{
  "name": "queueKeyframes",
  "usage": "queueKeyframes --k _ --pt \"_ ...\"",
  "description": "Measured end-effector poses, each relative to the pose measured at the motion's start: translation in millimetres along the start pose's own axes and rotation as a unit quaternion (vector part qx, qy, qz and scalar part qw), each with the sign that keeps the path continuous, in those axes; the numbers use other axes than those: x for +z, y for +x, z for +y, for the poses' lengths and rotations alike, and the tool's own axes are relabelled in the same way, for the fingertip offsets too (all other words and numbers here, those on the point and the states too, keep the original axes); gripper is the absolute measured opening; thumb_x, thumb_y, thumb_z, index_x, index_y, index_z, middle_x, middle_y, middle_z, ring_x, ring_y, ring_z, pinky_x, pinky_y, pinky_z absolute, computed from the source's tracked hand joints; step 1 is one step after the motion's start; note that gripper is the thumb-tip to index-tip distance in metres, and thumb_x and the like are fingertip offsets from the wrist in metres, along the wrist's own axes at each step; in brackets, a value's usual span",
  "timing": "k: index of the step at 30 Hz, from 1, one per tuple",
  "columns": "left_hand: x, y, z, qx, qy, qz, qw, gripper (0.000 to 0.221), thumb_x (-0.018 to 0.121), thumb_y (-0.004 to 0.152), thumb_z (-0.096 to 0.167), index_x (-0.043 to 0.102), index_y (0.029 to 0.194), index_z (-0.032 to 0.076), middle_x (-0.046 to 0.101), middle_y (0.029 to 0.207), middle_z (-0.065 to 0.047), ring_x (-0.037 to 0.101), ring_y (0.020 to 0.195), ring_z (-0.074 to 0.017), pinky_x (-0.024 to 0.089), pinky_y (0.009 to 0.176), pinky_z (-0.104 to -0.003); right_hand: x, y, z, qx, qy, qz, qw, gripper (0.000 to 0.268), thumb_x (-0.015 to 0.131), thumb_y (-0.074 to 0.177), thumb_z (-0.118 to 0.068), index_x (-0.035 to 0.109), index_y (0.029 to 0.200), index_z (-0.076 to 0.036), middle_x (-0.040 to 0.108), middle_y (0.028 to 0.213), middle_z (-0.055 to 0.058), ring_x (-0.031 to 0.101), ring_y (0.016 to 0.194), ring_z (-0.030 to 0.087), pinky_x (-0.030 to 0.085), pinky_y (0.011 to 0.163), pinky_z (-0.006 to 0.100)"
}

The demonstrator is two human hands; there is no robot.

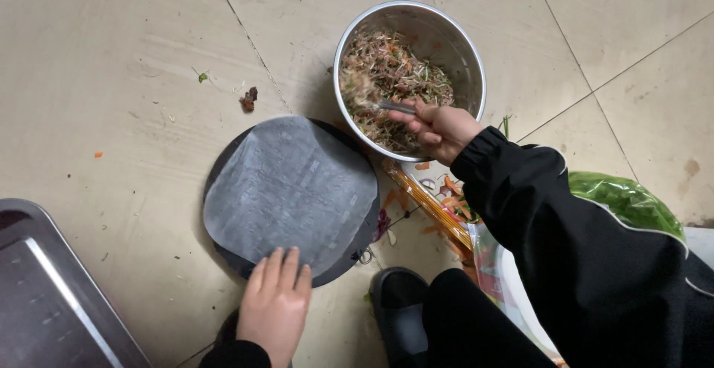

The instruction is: The person is preparing spring rolls by placing a mixture of ingredients onto rice paper and rolling them up tightly.

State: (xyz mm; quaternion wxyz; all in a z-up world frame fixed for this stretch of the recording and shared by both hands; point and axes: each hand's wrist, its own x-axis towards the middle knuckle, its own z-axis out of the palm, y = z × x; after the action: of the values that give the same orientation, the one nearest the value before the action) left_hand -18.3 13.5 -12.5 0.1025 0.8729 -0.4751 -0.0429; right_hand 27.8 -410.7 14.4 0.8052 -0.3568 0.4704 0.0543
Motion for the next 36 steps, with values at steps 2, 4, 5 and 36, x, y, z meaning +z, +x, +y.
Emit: queueKeyframes --k 2,4,5,36 --pt "-10.1 10.4 7.3 0.022 -0.014 0.042 0.999 0.032 0.066 0.079 0.017 0.075 0.106 0.002 0.068 0.134 -0.022 0.061 0.130 -0.0389 0.044 0.113 -0.051 -2.2 -2.2 -0.3 0.001 0.006 -0.019 1.000 0.030 0.035 0.115 -0.013 0.047 0.141 -0.004 0.074 0.120 0.015 0.050 0.055 0.002 0.031 0.034 0.013" --pt "-11.7 16.4 11.1 0.077 -0.052 0.017 0.996 0.023 0.063 0.081 0.014 0.069 0.098 -0.001 0.061 0.141 -0.028 0.054 0.137 -0.0418 0.039 0.116 -0.051 -8.6 -1.5 -1.5 0.019 0.031 -0.033 0.999 0.037 0.035 0.114 -0.014 0.046 0.149 -0.005 0.071 0.128 0.016 0.044 0.051 0.001 0.031 0.034 0.014" --pt "-4.3 16.6 11.0 0.077 -0.051 0.016 0.996 0.023 0.063 0.081 0.014 0.069 0.098 -0.001 0.061 0.141 -0.028 0.054 0.137 -0.0418 0.039 0.116 -0.051 -10.3 -4.6 -2.1 0.020 0.030 -0.033 0.999 0.037 0.035 0.114 -0.014 0.046 0.149 -0.005 0.071 0.128 0.016 0.044 0.051 0.001 0.031 0.034 0.014" --pt "17.4 -1.8 -24.9 0.014 -0.038 0.144 0.989 0.009 0.060 0.107 0.022 0.065 0.102 0.016 0.055 0.099 -0.004 0.061 0.098 -0.0249 0.054 0.092 -0.036 43.3 -118.2 190.2 -0.337 -0.448 -0.056 0.826 0.030 0.057 0.104 -0.008 0.078 0.125 -0.011 0.086 0.105 0.010 0.074 0.045 0.019 0.051 0.037 0.025"
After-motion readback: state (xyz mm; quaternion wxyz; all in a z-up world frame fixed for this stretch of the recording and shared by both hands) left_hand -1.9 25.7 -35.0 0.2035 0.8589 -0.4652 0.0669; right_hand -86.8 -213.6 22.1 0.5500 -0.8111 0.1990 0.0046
